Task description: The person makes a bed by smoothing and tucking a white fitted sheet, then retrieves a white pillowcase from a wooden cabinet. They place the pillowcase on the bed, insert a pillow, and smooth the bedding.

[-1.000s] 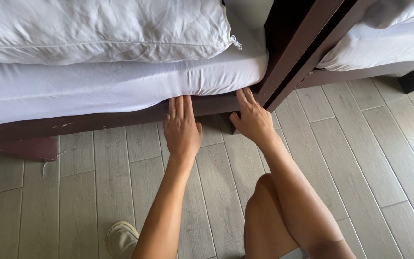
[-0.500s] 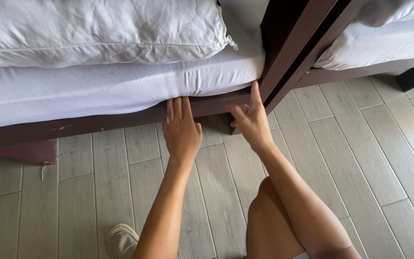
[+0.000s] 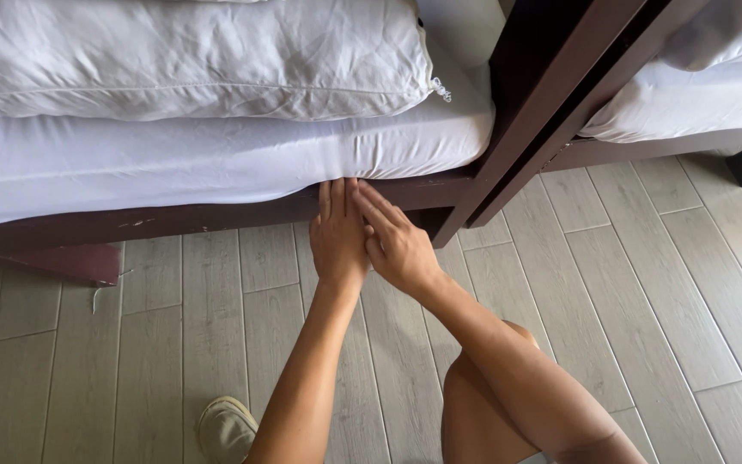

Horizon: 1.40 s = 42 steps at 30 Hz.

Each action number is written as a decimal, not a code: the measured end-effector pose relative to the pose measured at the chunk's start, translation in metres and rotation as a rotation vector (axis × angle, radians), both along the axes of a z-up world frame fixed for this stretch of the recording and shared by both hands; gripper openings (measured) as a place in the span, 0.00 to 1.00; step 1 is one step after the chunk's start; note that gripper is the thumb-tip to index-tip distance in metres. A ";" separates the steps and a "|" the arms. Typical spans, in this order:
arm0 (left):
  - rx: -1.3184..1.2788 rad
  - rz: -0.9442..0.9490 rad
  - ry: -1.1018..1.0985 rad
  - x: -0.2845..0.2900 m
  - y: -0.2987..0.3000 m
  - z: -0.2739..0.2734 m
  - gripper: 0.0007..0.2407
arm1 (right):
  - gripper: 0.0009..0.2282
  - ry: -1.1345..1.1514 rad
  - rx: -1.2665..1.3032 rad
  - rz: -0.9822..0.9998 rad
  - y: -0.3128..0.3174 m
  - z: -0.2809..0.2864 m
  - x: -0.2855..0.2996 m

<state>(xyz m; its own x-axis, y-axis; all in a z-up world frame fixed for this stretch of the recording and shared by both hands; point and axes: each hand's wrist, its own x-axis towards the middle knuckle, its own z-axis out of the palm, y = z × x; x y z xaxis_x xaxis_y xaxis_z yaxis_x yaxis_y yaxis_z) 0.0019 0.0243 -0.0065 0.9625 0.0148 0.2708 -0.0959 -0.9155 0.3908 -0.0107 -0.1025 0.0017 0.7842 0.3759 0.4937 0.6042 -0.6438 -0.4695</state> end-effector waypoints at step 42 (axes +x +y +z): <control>-0.058 0.195 -0.517 -0.019 0.100 -0.005 0.10 | 0.21 0.264 -0.077 -0.235 0.019 0.001 0.025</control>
